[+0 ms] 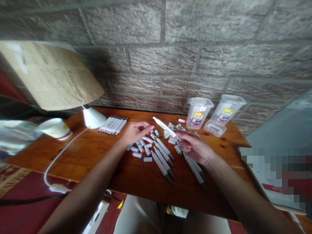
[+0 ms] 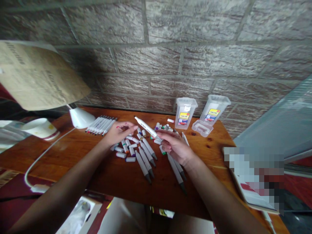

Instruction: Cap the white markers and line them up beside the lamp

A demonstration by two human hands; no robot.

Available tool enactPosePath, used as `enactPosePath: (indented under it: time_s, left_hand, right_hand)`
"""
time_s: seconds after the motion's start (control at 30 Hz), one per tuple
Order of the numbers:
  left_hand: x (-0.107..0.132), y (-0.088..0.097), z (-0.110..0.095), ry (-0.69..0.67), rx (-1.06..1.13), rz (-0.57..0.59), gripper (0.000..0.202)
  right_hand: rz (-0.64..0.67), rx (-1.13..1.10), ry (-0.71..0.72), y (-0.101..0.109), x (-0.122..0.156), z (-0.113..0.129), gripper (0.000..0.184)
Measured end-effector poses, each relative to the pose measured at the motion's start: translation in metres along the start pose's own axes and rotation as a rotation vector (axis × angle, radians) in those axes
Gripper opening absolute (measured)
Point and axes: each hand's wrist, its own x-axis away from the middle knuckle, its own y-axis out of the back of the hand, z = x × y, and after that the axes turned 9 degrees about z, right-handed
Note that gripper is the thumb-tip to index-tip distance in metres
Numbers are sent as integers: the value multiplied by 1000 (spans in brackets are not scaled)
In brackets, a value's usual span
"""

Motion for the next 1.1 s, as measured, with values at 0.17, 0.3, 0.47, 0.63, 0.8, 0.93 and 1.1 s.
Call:
enactPosePath:
  time_s: [0.17, 0.3, 0.47, 0.63, 0.8, 0.93, 1.1]
  left_hand:
    - [-1, 1, 3, 56, 275, -43, 41]
    - [-1, 1, 5, 106, 548, 62, 44]
    - [2, -5, -4, 197, 711, 275, 50]
    - [5, -8, -9, 193, 742, 338, 51]
    - [5, -9, -8, 176, 791, 308, 45]
    - [0, -8, -9, 140, 819, 105, 46]
    - [-7, -1, -9, 57, 668, -190, 46]
  right_hand:
    - [50, -24, 6, 0, 2, 0, 25]
    - [80, 17, 26, -1, 3, -1, 27]
    - [85, 70, 14, -4, 2, -6, 30]
    - [102, 108, -9, -7, 2, -11, 33]
    - [80, 212, 22, -4, 1, -13, 36]
    - [-154, 328, 166, 0, -1, -11, 47]
    - [-388, 360, 295, 2, -3, -3, 50]
